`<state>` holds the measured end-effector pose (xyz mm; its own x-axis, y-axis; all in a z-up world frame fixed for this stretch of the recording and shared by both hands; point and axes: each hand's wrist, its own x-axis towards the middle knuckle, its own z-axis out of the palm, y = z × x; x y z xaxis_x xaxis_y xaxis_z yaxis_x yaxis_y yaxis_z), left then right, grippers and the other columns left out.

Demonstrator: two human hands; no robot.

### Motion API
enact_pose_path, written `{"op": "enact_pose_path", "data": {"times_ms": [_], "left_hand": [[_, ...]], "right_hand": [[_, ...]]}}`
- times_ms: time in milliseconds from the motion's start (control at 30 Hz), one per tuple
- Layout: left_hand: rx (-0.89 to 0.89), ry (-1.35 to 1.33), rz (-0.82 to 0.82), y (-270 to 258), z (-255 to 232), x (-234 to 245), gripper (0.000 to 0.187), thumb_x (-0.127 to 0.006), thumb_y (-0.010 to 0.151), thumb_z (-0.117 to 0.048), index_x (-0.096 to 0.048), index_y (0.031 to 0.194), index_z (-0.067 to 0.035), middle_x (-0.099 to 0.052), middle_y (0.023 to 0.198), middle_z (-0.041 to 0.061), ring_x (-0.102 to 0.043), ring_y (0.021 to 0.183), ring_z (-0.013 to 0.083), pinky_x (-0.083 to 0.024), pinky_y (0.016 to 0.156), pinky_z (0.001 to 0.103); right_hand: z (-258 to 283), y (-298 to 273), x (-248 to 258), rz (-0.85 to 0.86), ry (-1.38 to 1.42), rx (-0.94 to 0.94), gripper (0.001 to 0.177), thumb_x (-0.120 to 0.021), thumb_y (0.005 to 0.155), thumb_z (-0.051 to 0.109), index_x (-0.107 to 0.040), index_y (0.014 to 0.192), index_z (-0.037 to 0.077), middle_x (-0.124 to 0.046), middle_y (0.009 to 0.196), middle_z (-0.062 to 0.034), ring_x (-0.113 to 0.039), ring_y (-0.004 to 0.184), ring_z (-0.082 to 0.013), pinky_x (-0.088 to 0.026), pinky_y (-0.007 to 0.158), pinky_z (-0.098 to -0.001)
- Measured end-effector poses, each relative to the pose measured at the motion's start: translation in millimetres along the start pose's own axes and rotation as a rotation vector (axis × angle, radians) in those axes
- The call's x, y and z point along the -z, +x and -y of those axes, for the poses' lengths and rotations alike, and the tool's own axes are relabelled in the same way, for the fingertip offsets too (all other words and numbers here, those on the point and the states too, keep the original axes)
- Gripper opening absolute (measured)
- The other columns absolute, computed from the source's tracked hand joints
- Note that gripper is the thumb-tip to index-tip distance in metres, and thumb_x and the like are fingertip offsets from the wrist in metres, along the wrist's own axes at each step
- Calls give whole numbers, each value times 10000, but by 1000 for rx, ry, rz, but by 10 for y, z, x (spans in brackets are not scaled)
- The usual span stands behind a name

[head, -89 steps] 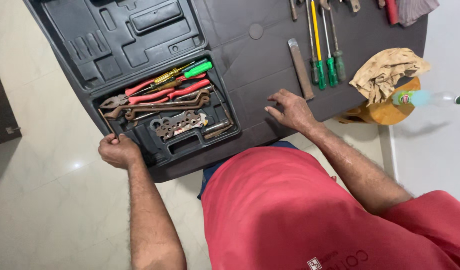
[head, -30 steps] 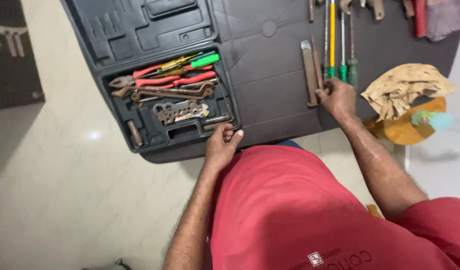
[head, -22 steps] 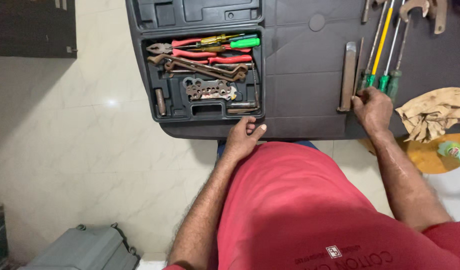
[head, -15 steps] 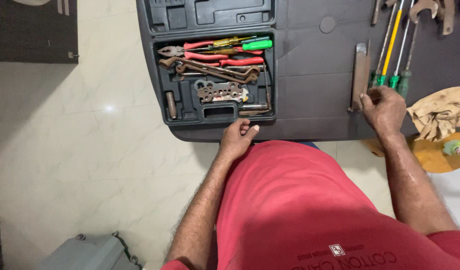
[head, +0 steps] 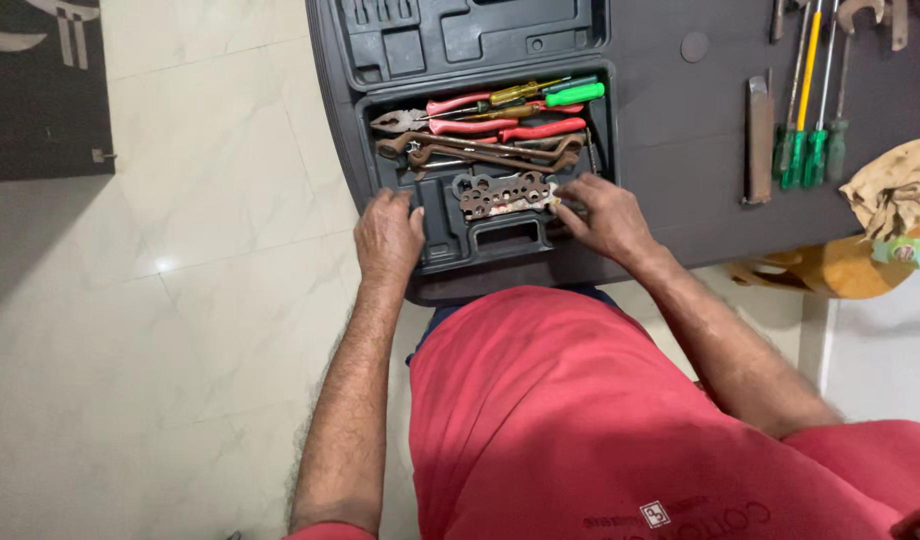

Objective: The person removes various tools from a black toolbox, including screwdrivers, wrenches, pliers, and chisels, placing them on the table. After emptying the toolbox, the person wipes the interior with a cloth.

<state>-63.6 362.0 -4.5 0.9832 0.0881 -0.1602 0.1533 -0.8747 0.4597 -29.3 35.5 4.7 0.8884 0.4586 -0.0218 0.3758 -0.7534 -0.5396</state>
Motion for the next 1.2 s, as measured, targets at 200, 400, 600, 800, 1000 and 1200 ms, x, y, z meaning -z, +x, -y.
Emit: {"op": "enact_pose_path", "data": {"times_ms": [200, 400, 600, 800, 1000, 1200], "left_hand": [[-87, -120, 11, 63, -18, -23, 317, -803, 847, -167, -739, 1110, -3, -696, 1030, 171, -692, 987, 352, -554, 851, 465], [-92, -175, 36, -89, 35, 6, 309, -793, 861, -179, -736, 1111, -7, -697, 1056, 177, -692, 992, 361, -556, 846, 461], [-71, -233, 46, -183, -27, 76, 304, -771, 887, -188, -736, 1134, -14, -702, 1037, 167, -689, 976, 368, -551, 846, 465], [-115, -222, -5, -245, -290, 7, 281, -764, 888, -185, -736, 1099, -3, -711, 1042, 172, -686, 970, 391, -548, 838, 468], [-60, -214, 30, -285, -767, -148, 269, -766, 904, -183, -737, 1089, 9, -705, 1008, 190, -692, 936, 393, -539, 817, 483], [22, -293, 59, -376, -1440, -358, 288, -762, 895, -164, -727, 1123, 9, -712, 1006, 174, -724, 895, 322, -572, 797, 430]], "right_hand": [[56, 651, -355, -136, -246, 174, 247, -758, 892, 188, -724, 1095, 51, -655, 996, -142, -644, 951, -346, -536, 817, -470], [-50, 898, -554, -9, -337, 174, 146, -673, 901, 106, -707, 1040, 74, -662, 974, -106, -676, 975, -312, -545, 817, -465], [99, 833, -375, -87, -315, 181, 171, -671, 843, 135, -714, 1002, 91, -671, 925, -83, -692, 914, -303, -539, 745, -463], [180, 490, 127, -272, -40, 181, 268, -749, 825, 106, -701, 1084, 56, -699, 984, -88, -696, 937, -301, -576, 790, -429], [-667, -265, 585, -336, 68, -211, 178, -809, 922, 140, -752, 1074, 66, -704, 906, -109, -713, 806, -273, -569, 705, -382], [-2169, -916, 974, -470, -36, -453, 202, -821, 885, 119, -762, 1050, 19, -749, 969, -144, -740, 857, -281, -581, 767, -371]]}}
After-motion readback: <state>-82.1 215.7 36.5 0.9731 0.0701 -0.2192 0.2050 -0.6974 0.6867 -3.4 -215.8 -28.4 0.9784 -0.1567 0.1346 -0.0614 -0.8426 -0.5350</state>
